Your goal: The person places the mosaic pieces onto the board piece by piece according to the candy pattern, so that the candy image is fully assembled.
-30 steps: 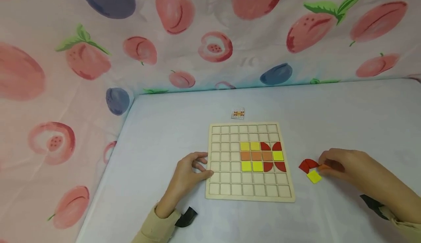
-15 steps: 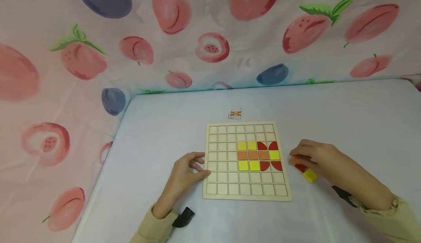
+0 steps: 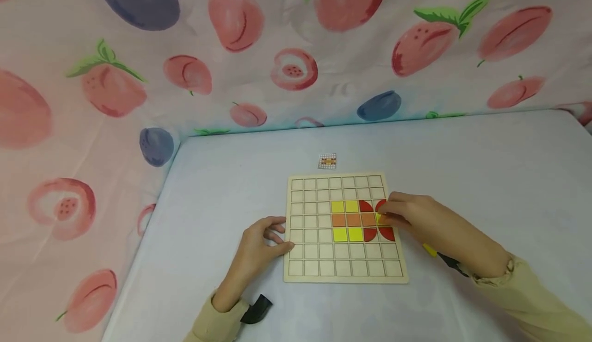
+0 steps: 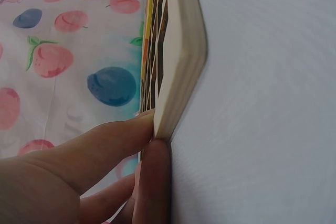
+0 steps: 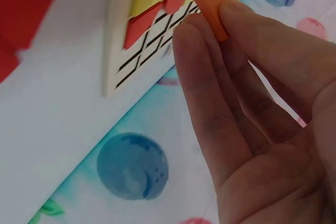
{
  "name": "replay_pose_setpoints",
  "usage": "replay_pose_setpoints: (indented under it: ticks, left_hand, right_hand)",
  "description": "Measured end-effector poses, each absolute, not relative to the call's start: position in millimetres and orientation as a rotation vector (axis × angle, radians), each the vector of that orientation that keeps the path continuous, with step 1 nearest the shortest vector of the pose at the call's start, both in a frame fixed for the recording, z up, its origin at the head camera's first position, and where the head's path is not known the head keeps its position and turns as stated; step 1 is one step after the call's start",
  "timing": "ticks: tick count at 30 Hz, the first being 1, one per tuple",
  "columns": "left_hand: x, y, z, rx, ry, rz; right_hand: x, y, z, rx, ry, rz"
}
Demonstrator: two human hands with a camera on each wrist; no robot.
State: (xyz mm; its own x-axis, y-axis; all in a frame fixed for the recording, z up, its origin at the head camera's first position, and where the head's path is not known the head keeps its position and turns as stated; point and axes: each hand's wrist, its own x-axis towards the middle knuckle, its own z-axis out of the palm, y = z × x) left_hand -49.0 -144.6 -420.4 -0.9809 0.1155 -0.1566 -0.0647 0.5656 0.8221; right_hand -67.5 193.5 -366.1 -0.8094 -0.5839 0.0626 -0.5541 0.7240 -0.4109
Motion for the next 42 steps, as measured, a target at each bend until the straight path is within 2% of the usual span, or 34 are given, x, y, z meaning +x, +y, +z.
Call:
replay_pose_setpoints:
  ticks: [21,31,42]
  left_hand:
    - [-49,-143,-420,0.039,2.61,1.357]
    - [-49,-144,-420,0.052,2.609,1.341]
    - [-48,-144,-419,0.063,2.63,1.316]
  right_hand:
    - [-80,139,-370,-1.076,2.779,-0.695]
    - [-87,122,-372,-1.0,2.702,-0.764]
    - [-96,104,-378,-1.062,2.699,-0.755]
